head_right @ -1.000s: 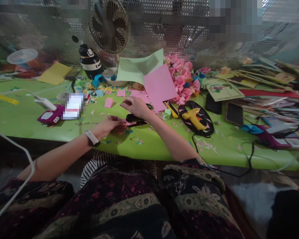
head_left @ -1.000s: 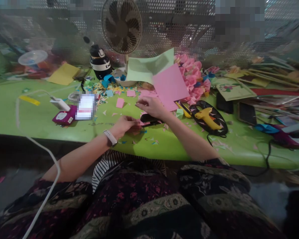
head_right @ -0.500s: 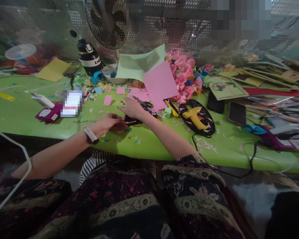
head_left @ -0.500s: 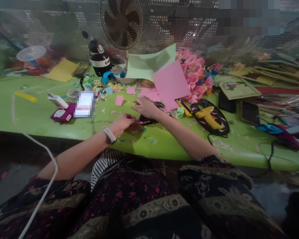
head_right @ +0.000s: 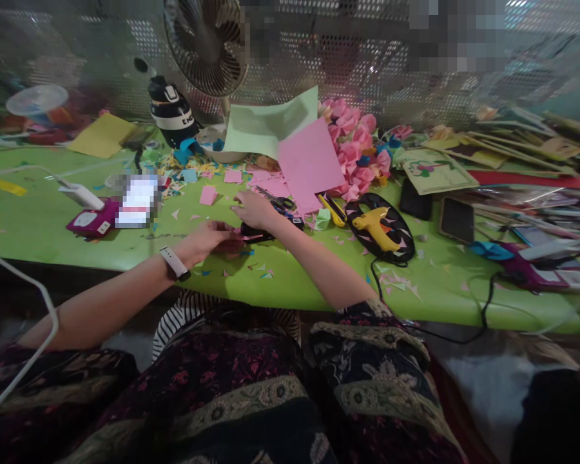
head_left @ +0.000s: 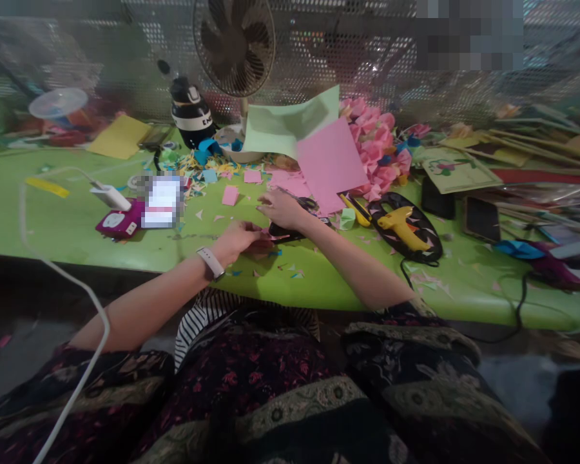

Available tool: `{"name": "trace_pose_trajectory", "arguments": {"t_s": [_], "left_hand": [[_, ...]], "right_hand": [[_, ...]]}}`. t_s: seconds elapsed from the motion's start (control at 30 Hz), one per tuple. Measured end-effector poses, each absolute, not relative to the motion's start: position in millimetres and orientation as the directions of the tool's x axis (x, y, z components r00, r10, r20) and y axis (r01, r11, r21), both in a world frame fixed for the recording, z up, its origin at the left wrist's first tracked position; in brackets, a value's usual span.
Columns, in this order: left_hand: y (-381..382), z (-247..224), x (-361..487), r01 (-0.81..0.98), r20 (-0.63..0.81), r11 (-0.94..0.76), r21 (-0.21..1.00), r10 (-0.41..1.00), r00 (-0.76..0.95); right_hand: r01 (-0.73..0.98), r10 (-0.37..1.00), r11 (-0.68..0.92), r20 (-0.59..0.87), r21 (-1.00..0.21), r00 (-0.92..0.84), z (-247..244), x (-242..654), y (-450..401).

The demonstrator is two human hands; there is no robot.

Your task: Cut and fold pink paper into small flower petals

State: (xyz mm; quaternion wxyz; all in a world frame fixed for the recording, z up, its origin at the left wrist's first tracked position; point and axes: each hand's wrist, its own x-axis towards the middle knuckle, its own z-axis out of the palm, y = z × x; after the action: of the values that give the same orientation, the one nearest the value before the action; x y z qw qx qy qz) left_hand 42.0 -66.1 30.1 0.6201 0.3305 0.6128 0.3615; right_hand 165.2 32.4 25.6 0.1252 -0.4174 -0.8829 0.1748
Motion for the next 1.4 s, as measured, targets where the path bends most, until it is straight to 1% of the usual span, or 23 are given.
{"name": "trace_pose_trajectory", "arguments": {"t_s": [1.0,1.4], "left_hand": [[-62,19,38,-0.057,-0.494,0.494,0.867,0.869,0.026],[-63,22,40,-0.069,-0.494,0.493,0.867,0.869,0.007]], "right_hand": [[0.707,0.793,0.576,0.072,-0.41,-0.605,23,165,35],[0.702,0.785,0.587,0.073,-0.404,-0.615,21,166,37]]}}
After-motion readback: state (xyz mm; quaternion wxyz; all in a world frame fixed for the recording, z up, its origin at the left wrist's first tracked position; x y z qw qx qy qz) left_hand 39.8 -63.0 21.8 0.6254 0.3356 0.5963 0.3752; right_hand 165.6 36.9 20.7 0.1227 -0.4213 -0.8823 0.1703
